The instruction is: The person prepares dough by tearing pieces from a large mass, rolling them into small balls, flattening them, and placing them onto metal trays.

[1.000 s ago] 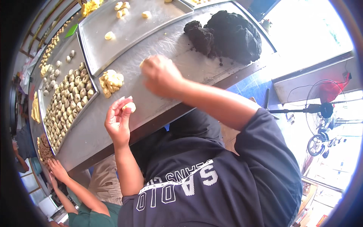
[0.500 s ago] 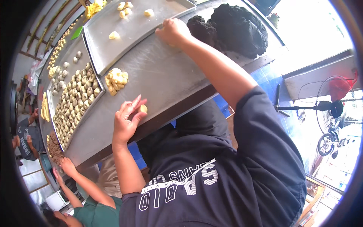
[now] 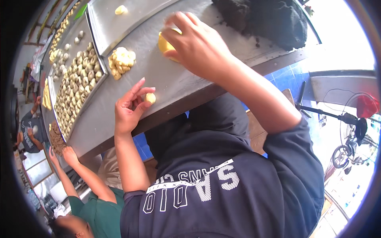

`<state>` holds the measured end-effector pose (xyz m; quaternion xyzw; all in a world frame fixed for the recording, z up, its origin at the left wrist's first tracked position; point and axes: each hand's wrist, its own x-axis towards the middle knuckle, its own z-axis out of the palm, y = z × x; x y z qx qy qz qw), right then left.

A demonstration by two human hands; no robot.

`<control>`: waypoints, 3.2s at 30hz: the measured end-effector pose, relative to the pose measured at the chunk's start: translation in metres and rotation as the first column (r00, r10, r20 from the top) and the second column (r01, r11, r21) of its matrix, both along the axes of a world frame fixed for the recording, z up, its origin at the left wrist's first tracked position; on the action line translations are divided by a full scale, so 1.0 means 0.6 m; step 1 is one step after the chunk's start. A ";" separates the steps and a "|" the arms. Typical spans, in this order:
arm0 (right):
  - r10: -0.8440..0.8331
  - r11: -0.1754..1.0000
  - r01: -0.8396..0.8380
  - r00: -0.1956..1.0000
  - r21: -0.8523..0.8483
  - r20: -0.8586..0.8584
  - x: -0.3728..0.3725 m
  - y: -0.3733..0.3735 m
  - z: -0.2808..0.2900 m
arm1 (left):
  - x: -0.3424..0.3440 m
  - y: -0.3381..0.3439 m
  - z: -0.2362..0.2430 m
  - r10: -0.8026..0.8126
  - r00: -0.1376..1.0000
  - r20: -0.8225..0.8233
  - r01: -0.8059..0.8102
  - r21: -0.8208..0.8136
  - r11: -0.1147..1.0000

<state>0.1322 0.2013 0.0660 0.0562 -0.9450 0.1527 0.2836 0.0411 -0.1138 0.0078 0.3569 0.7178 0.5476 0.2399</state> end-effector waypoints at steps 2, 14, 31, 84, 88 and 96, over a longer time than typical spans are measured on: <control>0.037 0.993 -0.050 0.992 0.106 0.121 0.051 0.002 -0.009 | 0.005 0.006 0.003 0.022 1.000 0.018 -0.021 -0.012 1.000; 0.116 0.991 -0.093 0.952 -0.093 0.283 0.081 -0.025 -0.038 | 0.049 0.013 0.004 0.249 0.957 -0.148 -0.255 -0.024 0.967; 0.199 0.980 -0.199 0.949 -0.026 0.244 0.070 -0.019 -0.035 | 0.050 0.004 0.032 -0.004 0.798 -0.603 -0.109 -0.152 0.982; -0.039 0.990 0.066 0.978 -0.126 0.206 0.095 0.005 -0.052 | -0.019 -0.004 0.034 0.415 0.530 -0.740 -0.579 0.042 0.815; -0.029 0.996 0.038 0.992 -0.075 0.123 0.077 0.007 -0.065 | -0.069 0.045 0.049 0.245 0.476 -0.845 -0.580 -0.092 0.809; 0.111 0.993 -0.098 0.963 -0.065 0.247 0.079 0.006 -0.029 | -0.214 -0.005 0.059 0.400 0.802 -0.443 -0.461 -0.032 0.887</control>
